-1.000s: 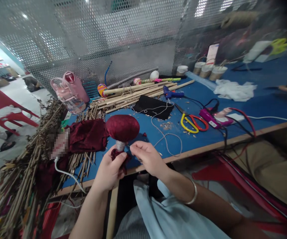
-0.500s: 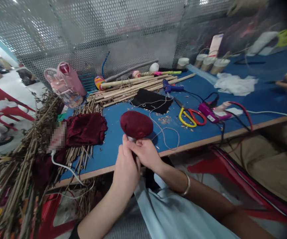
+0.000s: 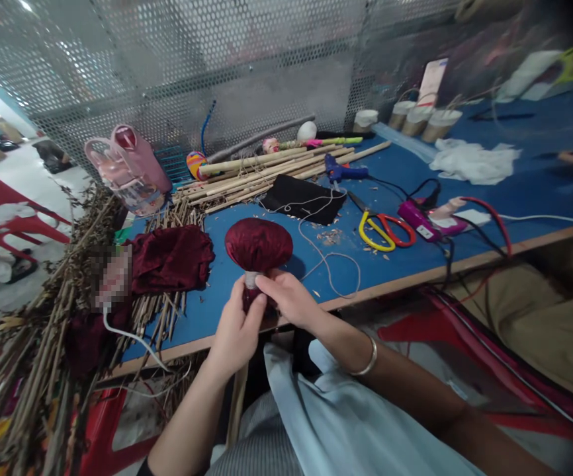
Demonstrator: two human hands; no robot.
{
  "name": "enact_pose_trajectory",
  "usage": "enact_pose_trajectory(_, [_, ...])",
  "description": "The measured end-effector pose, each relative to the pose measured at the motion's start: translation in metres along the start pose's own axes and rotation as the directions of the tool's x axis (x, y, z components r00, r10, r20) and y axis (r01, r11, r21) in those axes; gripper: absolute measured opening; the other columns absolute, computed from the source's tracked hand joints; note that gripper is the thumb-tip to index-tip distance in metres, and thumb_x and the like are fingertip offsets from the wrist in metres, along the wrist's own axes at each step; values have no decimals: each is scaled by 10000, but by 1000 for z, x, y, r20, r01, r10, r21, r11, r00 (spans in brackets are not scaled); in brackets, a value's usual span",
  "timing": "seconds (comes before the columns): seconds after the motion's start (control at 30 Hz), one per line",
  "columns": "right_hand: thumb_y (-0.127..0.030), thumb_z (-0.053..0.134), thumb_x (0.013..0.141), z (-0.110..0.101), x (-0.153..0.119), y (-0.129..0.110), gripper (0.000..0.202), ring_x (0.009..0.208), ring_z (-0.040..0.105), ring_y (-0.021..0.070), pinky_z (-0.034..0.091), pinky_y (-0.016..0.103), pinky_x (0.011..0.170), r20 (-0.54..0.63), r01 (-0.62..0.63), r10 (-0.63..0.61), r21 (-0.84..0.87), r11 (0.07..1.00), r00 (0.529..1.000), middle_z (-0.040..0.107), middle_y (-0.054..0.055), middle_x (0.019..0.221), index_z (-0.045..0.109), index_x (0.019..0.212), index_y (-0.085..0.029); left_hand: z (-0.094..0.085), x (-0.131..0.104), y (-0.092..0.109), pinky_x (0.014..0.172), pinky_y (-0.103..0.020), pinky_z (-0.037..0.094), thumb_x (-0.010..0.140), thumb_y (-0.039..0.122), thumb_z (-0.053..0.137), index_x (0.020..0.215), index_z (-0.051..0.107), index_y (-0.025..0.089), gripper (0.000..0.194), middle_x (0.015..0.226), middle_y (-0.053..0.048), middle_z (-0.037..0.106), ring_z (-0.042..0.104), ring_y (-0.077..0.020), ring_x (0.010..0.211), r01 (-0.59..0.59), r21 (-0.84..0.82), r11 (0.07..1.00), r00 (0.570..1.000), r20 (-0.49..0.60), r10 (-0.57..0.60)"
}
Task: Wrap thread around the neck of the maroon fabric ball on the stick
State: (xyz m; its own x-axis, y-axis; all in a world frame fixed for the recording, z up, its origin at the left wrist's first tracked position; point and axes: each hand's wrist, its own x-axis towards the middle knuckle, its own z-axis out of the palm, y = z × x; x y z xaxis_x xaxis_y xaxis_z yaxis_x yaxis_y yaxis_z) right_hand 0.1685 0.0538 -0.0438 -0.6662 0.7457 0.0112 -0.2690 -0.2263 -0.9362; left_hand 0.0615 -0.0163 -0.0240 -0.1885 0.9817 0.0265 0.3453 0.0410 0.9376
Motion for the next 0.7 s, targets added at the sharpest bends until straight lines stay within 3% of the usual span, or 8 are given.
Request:
enact_pose_trajectory(0.07, [-468, 509, 820, -4, -1, 0, 308, 496, 361, 62, 321, 195, 501, 69, -39, 39, 3, 999, 997, 403, -59, 559, 512, 752, -168, 2, -2, -2, 686, -272, 518, 867, 365, 474, 1190, 461, 210, 359, 995, -49, 619, 617, -171, 838, 99, -79, 992, 993, -64, -104])
enact_pose_trajectory(0.13, [-434, 490, 848, -8, -4, -1, 274, 538, 414, 68, 352, 195, 543, 51, -7, 12, -95, 995, 999, 457, -46, 604, 529, 789, -169, 0, -2, -2, 501, -214, 469, 844, 384, 510, 1162, 476, 209, 365, 764, -3, 601, 578, -131, 605, 161, -151, 975, 984, -51, -171])
enact_pose_trajectory(0.2, [-379, 477, 869, -9, -7, -3, 241, 655, 485, 86, 386, 205, 635, -5, 66, -70, -278, 958, 998, 543, -12, 706, 568, 811, -163, -3, -1, -4, 411, -178, 380, 829, 383, 536, 1137, 492, 201, 360, 626, 40, 527, 468, -85, 462, 176, -214, 961, 982, -26, -186])
enact_pose_trajectory(0.3, [-342, 437, 894, -9, -14, -6, 267, 718, 502, 105, 387, 212, 677, -27, 136, -168, -470, 872, 985, 575, 10, 744, 595, 798, -149, -3, 1, -8, 373, -167, 301, 822, 393, 545, 1133, 505, 204, 366, 628, 52, 494, 373, -55, 417, 178, -275, 945, 980, -34, -194])
enact_pose_trajectory(0.43, [-333, 401, 908, -8, -20, -8, 303, 662, 478, 94, 370, 201, 620, 16, 198, -223, -527, 826, 975, 540, -1, 679, 575, 753, -138, 1, 4, -14, 434, -197, 376, 835, 396, 516, 1165, 523, 187, 391, 636, 28, 526, 449, -89, 466, 166, -132, 977, 979, -97, -179])
enact_pose_trajectory(0.53, [-333, 395, 908, -9, -18, -7, 312, 618, 433, 84, 336, 204, 580, 24, 176, -198, -571, 802, 980, 489, -17, 632, 535, 705, -141, 9, 5, -18, 671, -283, 485, 856, 335, 481, 1232, 498, 161, 415, 866, -60, 618, 585, -164, 734, 61, 86, 994, 982, -183, -45])
enact_pose_trajectory(0.6, [-373, 432, 888, -9, -14, -4, 329, 585, 409, 80, 321, 207, 552, -20, 125, -162, -549, 826, 987, 461, -26, 601, 494, 655, -148, 18, 1, -20, 824, -360, 465, 863, 267, 451, 1335, 392, 118, 498, 1038, -131, 589, 568, -216, 929, -18, 267, 963, 976, -206, 76])
enact_pose_trajectory(0.7, [-436, 571, 791, -6, -7, -1, 301, 582, 433, 84, 346, 203, 546, -109, 60, -109, -382, 922, 988, 491, -29, 621, 512, 699, -156, 30, -10, -15, 887, -432, 432, 836, 178, 436, 1410, 200, 20, 640, 1103, -205, 516, 508, -259, 1020, -106, 478, 872, 965, -161, 205])
